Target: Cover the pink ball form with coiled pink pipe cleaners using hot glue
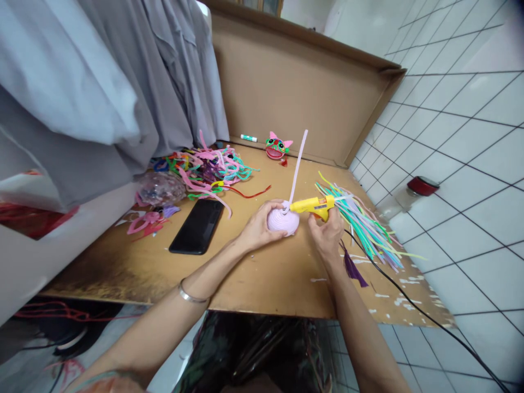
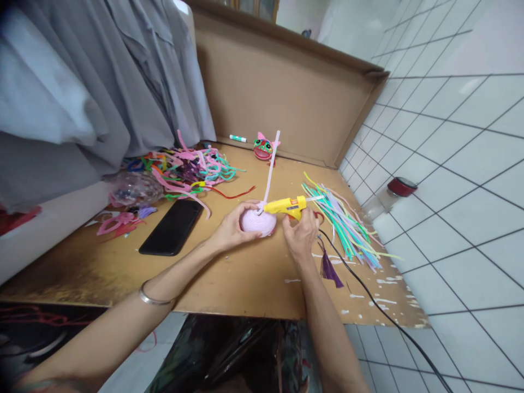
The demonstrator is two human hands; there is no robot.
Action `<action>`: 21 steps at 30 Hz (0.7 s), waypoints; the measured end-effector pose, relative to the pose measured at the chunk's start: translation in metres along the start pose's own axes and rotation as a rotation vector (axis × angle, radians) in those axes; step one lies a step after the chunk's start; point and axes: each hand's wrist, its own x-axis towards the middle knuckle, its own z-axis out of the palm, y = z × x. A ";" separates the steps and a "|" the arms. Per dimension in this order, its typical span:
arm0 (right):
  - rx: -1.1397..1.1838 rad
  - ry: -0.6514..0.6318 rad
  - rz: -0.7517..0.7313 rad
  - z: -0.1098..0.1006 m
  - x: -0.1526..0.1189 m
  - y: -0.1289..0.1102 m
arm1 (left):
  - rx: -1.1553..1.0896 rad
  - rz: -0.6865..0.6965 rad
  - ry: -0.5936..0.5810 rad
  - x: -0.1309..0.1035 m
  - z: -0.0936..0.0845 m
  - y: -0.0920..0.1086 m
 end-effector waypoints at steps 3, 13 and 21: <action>0.005 -0.011 0.008 -0.001 0.000 0.000 | 0.002 0.012 0.000 0.000 0.000 0.000; 0.010 -0.034 -0.032 -0.007 0.003 0.000 | 0.028 0.028 0.001 0.000 0.000 -0.001; -0.028 -0.088 0.091 -0.003 0.003 0.005 | 0.028 0.002 0.010 0.000 0.001 -0.002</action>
